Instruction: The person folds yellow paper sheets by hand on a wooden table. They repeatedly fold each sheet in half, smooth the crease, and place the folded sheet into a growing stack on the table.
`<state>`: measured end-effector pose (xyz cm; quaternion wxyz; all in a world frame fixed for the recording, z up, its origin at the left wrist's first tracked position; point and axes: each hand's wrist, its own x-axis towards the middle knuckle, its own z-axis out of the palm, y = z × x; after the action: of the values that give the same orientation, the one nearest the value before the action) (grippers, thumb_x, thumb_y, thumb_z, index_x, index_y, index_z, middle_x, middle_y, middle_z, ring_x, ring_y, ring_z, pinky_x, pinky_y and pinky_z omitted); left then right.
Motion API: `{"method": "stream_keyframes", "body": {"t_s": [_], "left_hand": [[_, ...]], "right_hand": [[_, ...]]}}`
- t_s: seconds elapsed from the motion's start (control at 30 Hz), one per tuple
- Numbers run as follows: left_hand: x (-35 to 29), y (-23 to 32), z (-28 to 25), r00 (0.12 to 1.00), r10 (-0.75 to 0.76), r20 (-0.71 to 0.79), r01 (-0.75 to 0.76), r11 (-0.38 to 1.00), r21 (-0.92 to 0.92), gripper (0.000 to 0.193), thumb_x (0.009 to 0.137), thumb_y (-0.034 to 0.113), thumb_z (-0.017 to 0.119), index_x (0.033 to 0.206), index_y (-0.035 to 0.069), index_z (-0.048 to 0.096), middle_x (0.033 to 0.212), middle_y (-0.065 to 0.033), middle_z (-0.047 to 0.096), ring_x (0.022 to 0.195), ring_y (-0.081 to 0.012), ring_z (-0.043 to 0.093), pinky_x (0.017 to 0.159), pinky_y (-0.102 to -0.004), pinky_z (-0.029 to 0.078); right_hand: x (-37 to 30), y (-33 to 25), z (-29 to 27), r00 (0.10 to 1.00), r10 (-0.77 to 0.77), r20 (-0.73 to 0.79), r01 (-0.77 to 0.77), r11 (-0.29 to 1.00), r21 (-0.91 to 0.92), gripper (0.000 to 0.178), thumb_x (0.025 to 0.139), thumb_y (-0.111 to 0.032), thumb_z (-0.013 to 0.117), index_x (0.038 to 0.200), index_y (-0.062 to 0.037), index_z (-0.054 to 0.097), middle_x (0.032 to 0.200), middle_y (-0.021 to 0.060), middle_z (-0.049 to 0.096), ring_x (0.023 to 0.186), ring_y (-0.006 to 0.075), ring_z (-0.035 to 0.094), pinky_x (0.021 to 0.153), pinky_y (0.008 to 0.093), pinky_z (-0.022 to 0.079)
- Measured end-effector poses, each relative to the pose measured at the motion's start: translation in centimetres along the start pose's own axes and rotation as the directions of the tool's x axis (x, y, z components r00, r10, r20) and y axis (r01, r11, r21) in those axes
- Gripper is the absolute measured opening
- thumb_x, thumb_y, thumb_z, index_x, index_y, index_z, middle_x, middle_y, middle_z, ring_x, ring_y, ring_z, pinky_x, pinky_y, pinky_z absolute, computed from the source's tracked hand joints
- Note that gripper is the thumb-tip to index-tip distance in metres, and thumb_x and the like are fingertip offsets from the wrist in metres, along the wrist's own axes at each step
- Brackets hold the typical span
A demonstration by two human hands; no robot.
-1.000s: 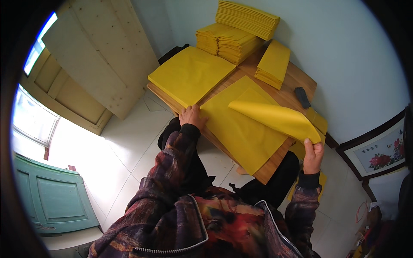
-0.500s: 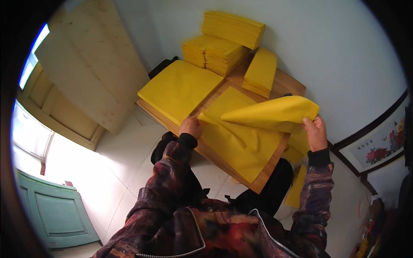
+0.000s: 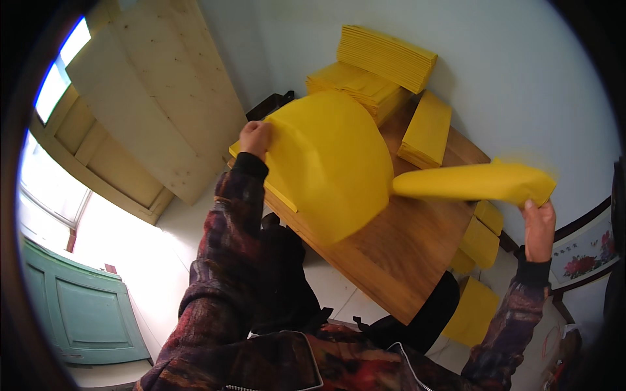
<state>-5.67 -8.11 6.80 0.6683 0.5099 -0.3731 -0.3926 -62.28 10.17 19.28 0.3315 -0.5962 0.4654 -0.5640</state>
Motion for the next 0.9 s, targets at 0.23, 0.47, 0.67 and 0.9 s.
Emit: {"method": "stream_keyframes", "body": {"t_s": [0.23, 0.47, 0.67, 0.9], "left_hand": [[9.1, -11.7, -10.4, 0.967, -0.156, -0.202, 0.106, 0.965, -0.239, 0.013, 0.086, 0.011, 0.058, 0.092, 0.002, 0.065, 0.084, -0.0074, 0.067, 0.078, -0.0254, 0.065, 0.065, -0.037, 0.052], [16.4, -19.4, -20.0, 0.999, -0.05, 0.014, 0.02, 0.615, 0.788, 0.026, 0.09, 0.029, 0.052, 0.091, 0.009, 0.069, 0.083, -0.013, 0.071, 0.081, -0.0271, 0.069, 0.066, -0.0373, 0.053], [10.3, -12.5, -13.0, 0.908, 0.25, -0.335, -0.002, 0.805, 0.593, 0.051, 0.084, 0.023, 0.069, 0.125, 0.0, 0.049, 0.108, -0.0166, 0.061, 0.093, -0.0305, 0.061, 0.079, -0.0364, 0.05], [-9.0, -3.2, -0.7, 0.826, 0.416, 0.38, -0.563, 0.615, 0.552, 0.054, 0.082, 0.002, 0.067, 0.132, 0.008, 0.048, 0.133, -0.0112, 0.05, 0.119, -0.0256, 0.05, 0.095, -0.0362, 0.042]], "right_hand": [[-3.2, 2.6, 4.3, 0.993, 0.117, -0.01, -0.117, 0.992, -0.043, 0.028, 0.093, -0.007, 0.054, 0.119, 0.0025, 0.057, 0.116, 0.0062, 0.062, 0.106, 0.0133, 0.056, 0.097, 0.0293, 0.04], [-0.3, -0.1, 6.4, 0.994, 0.103, 0.047, -0.094, 0.983, -0.156, 0.028, 0.093, -0.006, 0.051, 0.118, 0.0061, 0.054, 0.113, 0.0081, 0.062, 0.102, 0.0155, 0.057, 0.093, 0.0291, 0.042], [0.7, -2.7, 8.8, 0.978, 0.003, 0.208, 0.029, 0.988, -0.149, 0.025, 0.091, -0.004, 0.057, 0.115, 0.0045, 0.06, 0.109, 0.0056, 0.064, 0.099, 0.0128, 0.058, 0.091, 0.0295, 0.044], [-7.4, 0.4, 10.1, 0.82, 0.022, 0.572, 0.208, 0.919, -0.335, 0.015, 0.075, -0.001, 0.068, 0.088, -0.0037, 0.06, 0.098, 0.011, 0.065, 0.097, 0.0311, 0.062, 0.087, 0.0366, 0.048]]}}
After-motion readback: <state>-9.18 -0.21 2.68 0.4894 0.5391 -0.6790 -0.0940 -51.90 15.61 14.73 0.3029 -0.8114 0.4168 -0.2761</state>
